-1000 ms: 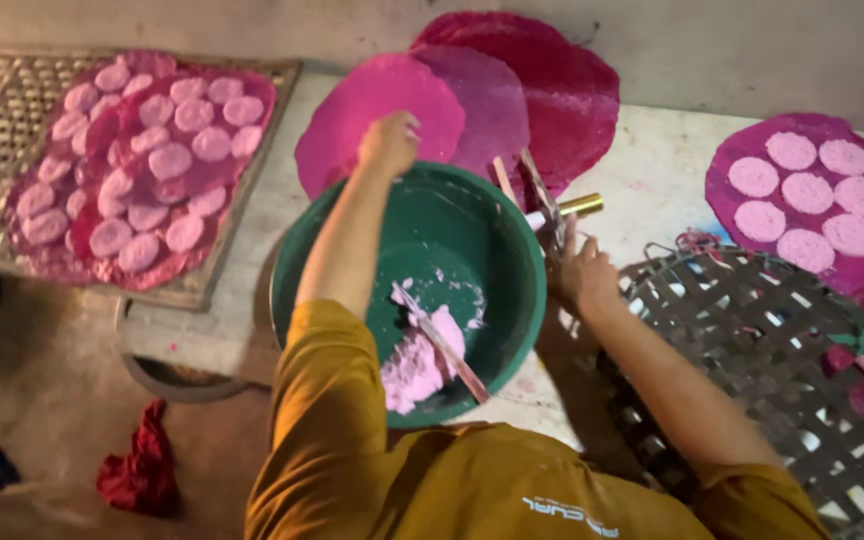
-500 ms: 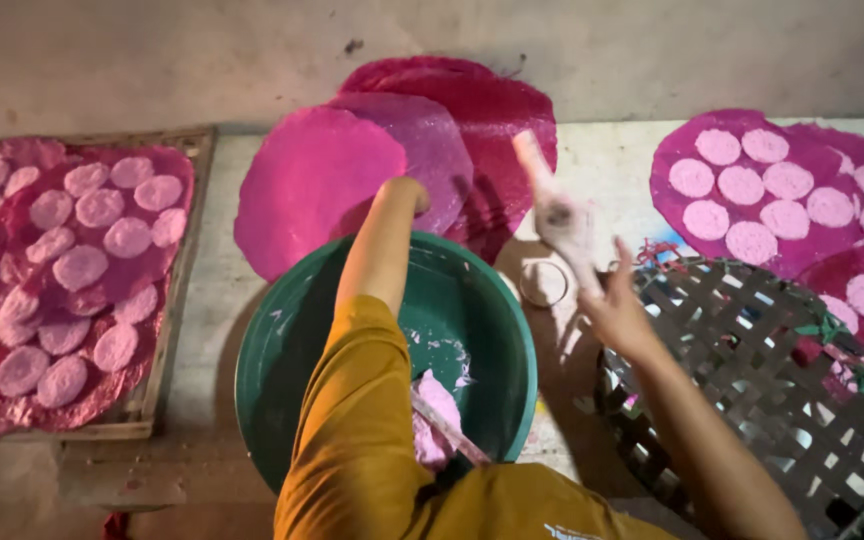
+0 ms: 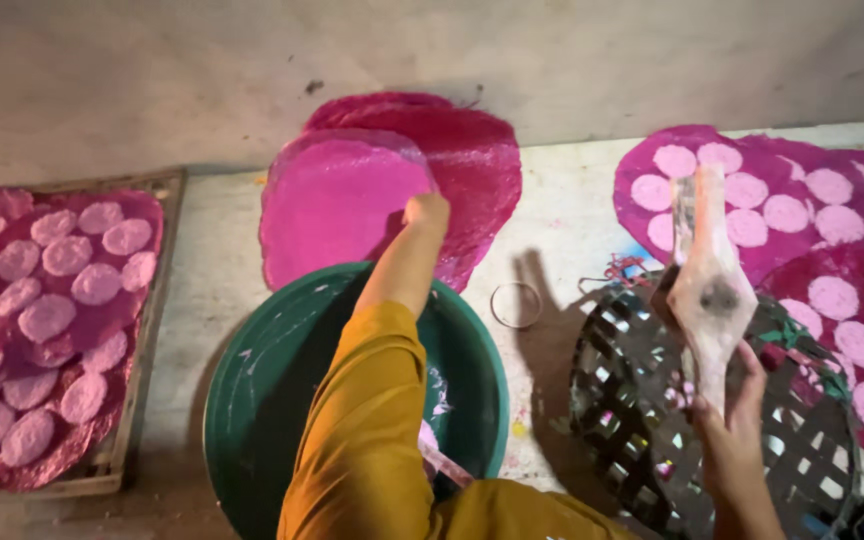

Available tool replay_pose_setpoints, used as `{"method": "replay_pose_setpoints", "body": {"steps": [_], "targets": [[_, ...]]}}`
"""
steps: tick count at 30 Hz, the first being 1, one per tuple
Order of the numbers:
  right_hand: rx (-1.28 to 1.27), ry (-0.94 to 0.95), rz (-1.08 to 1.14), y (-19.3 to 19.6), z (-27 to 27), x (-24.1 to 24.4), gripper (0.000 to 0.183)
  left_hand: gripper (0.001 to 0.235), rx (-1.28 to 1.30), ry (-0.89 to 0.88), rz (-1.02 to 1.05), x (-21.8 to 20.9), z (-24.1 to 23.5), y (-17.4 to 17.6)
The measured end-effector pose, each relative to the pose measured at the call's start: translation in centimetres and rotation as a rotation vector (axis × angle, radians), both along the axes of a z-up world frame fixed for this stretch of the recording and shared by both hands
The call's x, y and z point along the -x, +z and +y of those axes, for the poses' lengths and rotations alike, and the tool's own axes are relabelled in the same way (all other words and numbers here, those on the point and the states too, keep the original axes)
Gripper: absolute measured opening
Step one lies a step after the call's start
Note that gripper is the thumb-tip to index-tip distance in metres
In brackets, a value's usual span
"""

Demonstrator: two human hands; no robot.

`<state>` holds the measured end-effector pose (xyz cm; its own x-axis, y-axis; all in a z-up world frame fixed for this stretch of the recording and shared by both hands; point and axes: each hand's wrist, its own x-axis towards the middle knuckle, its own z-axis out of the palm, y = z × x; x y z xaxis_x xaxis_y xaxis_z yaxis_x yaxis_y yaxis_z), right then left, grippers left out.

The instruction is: The person is using a metal molding tool and a wooden stick to form round discs from a pink paste onto a circular tray, while another person assists by scooping the paste into the tool.

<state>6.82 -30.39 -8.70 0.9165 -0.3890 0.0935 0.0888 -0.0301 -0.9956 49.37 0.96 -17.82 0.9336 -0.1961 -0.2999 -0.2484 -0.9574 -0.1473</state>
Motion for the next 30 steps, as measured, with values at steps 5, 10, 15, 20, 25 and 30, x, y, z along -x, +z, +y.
{"method": "replay_pose_setpoints", "body": {"steps": [5,10,15,20,25,30], "targets": [[0.000,-0.107,0.036,-1.0,-3.5,5.6,0.092,0.021,0.138,-0.008,-0.366,0.4,2.3,2.1],[0.071,-0.228,-0.013,-2.0,-7.0,10.0,0.083,0.014,0.634,-0.062,-0.410,5.2,-1.3,8.9],[-0.090,-0.229,-0.305,-1.7,-11.2,12.3,0.083,0.023,1.078,-0.570,-0.467,14.8,-10.7,16.9],[-0.075,-0.222,-0.323,0.0,-15.1,15.2,0.082,0.044,1.208,-0.819,-0.174,28.3,-18.6,17.9],[-0.057,-0.191,-0.341,-0.8,-19.3,18.8,0.073,0.075,1.130,-0.844,0.068,38.7,-21.3,14.2],[-0.046,-0.185,-0.290,-2.2,-23.5,20.5,0.071,0.082,1.043,-0.793,0.250,44.1,-22.3,10.9]]}}
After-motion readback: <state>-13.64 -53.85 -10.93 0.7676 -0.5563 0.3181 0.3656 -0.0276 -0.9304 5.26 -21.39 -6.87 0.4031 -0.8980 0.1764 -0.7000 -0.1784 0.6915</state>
